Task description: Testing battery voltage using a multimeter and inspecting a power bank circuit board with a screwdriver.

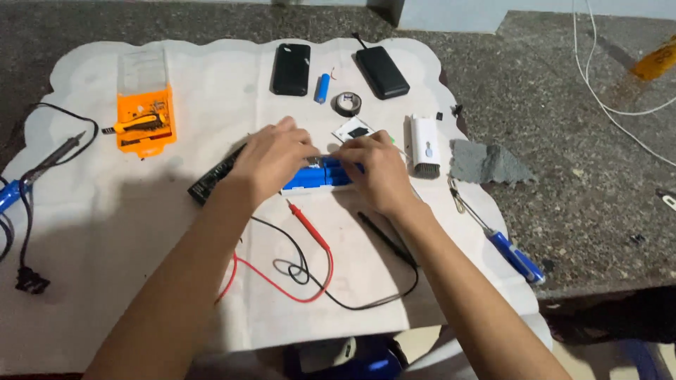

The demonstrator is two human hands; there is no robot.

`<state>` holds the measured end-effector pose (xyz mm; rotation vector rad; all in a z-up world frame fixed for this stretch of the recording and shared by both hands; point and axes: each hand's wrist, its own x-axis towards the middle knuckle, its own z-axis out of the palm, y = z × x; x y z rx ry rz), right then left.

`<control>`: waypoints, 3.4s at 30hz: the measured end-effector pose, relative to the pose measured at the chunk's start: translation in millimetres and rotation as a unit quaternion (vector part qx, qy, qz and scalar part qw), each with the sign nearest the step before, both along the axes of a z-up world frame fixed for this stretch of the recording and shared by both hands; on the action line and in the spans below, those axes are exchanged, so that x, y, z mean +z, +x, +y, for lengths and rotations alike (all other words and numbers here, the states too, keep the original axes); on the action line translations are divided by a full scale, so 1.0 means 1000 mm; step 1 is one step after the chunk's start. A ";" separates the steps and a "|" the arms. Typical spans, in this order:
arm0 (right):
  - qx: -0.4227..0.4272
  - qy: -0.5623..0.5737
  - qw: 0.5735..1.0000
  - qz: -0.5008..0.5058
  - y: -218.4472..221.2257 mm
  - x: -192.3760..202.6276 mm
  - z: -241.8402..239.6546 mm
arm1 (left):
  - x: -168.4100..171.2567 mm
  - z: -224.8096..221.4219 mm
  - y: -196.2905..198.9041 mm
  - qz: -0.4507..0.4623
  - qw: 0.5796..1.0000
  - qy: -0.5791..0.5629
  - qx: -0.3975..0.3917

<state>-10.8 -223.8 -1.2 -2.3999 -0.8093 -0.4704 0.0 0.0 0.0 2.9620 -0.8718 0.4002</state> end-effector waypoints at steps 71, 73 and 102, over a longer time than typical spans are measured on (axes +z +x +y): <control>0.021 -0.160 0.984 0.069 -0.013 0.088 -0.065 | -0.026 -0.018 -0.166 -0.107 0.924 -0.211 0.300; 0.005 -0.160 0.985 0.066 0.005 0.089 -0.051 | -0.018 -0.023 -0.147 -0.131 0.926 -0.226 0.274; 0.079 -0.521 0.838 -0.141 0.049 0.102 -0.002 | -0.038 -0.018 -0.094 -0.185 0.940 -0.272 0.088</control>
